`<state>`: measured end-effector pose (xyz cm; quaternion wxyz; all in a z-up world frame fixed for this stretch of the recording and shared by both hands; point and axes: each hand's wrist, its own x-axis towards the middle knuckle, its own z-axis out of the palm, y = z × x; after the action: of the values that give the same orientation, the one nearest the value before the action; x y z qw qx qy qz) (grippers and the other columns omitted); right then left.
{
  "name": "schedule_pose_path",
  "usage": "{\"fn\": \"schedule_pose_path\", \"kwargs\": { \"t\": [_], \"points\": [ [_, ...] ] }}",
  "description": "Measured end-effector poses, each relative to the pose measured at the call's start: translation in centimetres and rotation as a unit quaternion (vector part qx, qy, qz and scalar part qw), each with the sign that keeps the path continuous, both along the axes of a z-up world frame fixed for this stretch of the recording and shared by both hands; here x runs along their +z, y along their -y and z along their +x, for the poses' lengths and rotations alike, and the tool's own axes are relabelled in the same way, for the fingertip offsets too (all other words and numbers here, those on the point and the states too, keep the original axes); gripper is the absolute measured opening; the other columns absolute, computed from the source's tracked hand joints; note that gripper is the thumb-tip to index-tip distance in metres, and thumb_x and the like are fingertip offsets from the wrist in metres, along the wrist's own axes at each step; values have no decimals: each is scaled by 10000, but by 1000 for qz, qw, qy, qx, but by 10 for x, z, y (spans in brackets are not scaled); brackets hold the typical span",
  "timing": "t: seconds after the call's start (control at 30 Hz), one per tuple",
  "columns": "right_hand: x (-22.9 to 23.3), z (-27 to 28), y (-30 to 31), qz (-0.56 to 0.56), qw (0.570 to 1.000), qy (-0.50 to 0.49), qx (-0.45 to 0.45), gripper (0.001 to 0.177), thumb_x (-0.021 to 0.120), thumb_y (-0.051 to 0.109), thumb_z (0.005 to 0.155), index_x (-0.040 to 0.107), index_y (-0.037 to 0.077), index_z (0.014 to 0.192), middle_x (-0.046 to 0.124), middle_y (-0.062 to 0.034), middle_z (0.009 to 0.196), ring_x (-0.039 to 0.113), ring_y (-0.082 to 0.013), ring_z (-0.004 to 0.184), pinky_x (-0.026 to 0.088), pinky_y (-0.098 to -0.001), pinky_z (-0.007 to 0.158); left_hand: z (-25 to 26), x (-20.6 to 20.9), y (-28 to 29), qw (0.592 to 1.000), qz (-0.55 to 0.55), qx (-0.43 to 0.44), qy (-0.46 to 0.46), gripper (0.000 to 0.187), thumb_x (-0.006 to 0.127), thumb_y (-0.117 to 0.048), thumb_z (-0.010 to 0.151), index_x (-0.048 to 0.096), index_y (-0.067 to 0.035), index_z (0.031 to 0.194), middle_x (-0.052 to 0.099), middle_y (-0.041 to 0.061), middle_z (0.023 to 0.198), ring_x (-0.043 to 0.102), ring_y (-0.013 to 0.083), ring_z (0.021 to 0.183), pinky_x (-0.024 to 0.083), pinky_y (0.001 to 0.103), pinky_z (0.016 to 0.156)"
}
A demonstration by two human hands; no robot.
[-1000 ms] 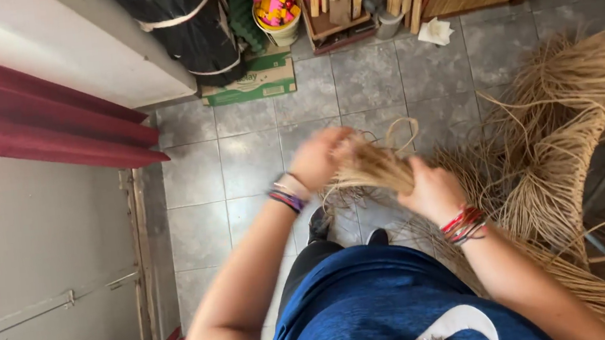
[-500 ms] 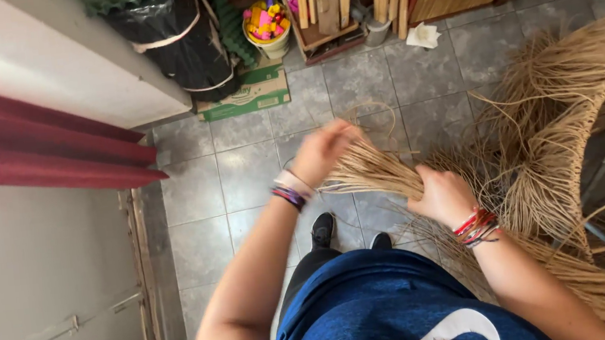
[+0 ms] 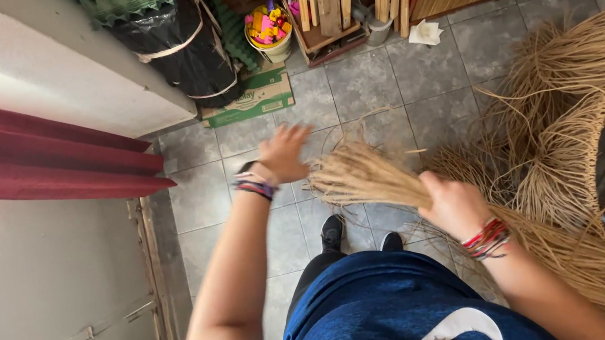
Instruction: Weaving and tying natural fiber strands onto a circular furniture frame to create a decorative fringe
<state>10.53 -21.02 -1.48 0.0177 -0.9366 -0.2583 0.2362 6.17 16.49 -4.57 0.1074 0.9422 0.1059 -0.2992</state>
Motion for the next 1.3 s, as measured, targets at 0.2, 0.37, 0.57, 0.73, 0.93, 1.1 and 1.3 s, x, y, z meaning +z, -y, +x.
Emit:
{"fn": "schedule_pose_path", "kwargs": {
  "t": [0.2,0.37,0.57,0.73,0.93,1.1,1.3],
  "points": [
    [-24,-26,5,12,994,42,96,571,724,440,761,562,304,1291,767,-102,973,777,-341,856,626,-502,782,38,33,94,933,-79,-149,317,425,682,-181,882,693,-196,1307,701,74,1306,602,312,1301,487,573,1051],
    [-16,-31,20,83,984,92,127,588,798,352,725,597,284,1273,744,-75,1072,755,-311,955,630,-453,805,52,-99,128,952,-170,-230,110,355,552,-458,895,611,-475,1245,752,-111,1156,697,215,1179,523,518,1033],
    [1,-21,36,107,986,109,67,469,840,336,760,652,279,1186,765,-80,887,770,-269,810,644,-363,704,68,-70,34,985,-21,-150,76,306,576,-529,893,638,-403,1165,782,-59,955,749,236,1035,462,480,1009],
    [14,-10,45,141,982,125,27,462,860,320,722,682,224,1137,765,-97,827,773,-284,758,638,-385,644,54,-51,-3,934,-275,89,210,142,618,-394,913,702,-356,1021,695,-133,626,708,99,720,541,282,766],
    [-1,1,35,151,984,95,14,426,834,339,745,694,214,1127,762,-93,776,774,-274,730,640,-384,635,40,-38,32,564,-666,469,138,526,532,-528,1021,663,-24,949,390,28,593,646,281,627,580,404,544],
    [-18,-8,35,142,981,119,61,488,824,353,681,668,239,1129,768,-103,787,775,-317,731,629,-475,635,40,24,14,936,-248,125,218,505,389,-667,1024,695,-268,981,734,55,800,715,398,935,581,516,795],
    [-22,-8,49,126,971,197,51,549,826,419,640,656,276,1142,764,-53,834,770,-281,769,627,-436,679,45,42,-3,982,-8,-87,167,290,655,-504,805,565,-332,1020,726,-54,809,754,278,905,607,475,826]
  ]
}}
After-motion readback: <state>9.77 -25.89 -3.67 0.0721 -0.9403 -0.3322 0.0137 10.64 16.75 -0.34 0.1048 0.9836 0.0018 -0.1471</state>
